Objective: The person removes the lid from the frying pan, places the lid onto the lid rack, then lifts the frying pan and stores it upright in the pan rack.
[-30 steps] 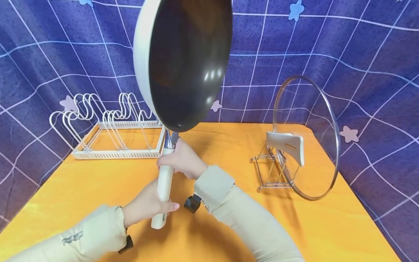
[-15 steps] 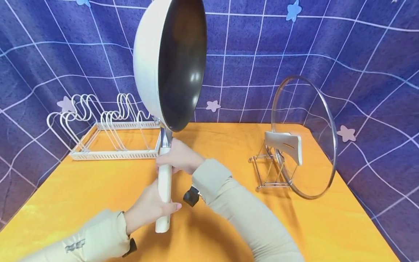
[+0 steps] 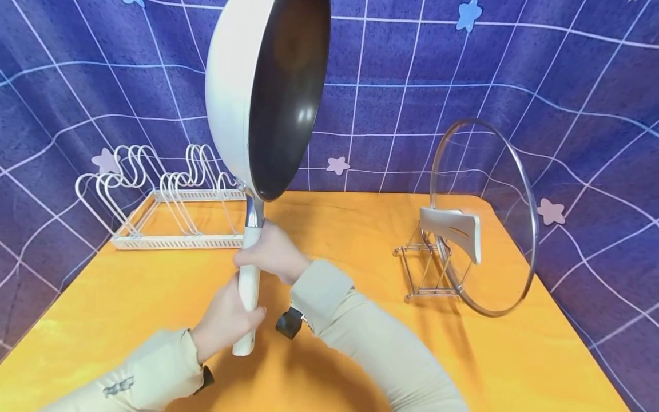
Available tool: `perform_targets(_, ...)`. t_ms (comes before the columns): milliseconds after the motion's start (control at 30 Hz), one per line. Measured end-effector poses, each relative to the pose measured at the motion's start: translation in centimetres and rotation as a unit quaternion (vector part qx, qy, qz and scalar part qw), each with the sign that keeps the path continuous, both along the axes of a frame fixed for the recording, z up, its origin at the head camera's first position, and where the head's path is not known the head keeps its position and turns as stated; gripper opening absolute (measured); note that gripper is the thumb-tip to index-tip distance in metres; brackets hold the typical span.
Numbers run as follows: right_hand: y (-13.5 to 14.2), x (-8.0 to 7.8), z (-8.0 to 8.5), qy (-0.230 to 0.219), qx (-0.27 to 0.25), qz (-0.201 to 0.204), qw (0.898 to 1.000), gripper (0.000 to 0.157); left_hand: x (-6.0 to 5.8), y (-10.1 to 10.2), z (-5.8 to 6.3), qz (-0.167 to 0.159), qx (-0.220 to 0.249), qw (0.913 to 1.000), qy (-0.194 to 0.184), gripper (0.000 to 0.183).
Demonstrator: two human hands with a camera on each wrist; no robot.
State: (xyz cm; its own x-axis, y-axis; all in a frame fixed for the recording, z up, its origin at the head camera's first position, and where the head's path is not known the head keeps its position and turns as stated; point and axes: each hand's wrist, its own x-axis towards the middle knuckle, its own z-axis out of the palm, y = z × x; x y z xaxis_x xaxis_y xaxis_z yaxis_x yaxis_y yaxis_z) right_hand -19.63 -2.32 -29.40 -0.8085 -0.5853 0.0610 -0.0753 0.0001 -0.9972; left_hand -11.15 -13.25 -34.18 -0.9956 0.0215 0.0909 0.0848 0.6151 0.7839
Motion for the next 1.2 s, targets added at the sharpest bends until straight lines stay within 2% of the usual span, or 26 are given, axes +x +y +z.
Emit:
perform_targets(200,-0.3,0.8,0.1,-0.019,-0.031,0.001,0.999,0.039,-0.3,-0.6,0.0,-0.005,-0.028,0.9993,0.024,0.055)
perform_targets(300,-0.3,0.8,0.3,-0.030,-0.037,0.002,0.999,0.036,-0.5,-0.5,-0.1,-0.005,-0.035,0.9987,0.038,0.059)
perform_targets(500,-0.1,0.3,0.6,-0.017,-0.063,0.026,0.998,0.029,-0.8,-0.1,0.4,-0.006,-0.019,0.9986,0.048,0.063)
perform_targets(700,-0.2,0.1,1.2,-0.011,-0.059,0.051,0.997,0.028,-0.7,-0.1,0.8,-0.004,0.001,0.9989,0.048,0.062)
perform_targets(1000,-0.6,0.8,2.1,-0.017,-0.015,0.106,0.994,0.040,1.1,-0.2,1.5,0.019,0.018,0.9996,0.006,0.070)
perform_targets(1200,-0.9,1.2,1.7,-0.026,0.001,0.119,0.993,0.036,1.9,-0.5,1.4,0.035,0.007,0.9994,-0.003,0.067)
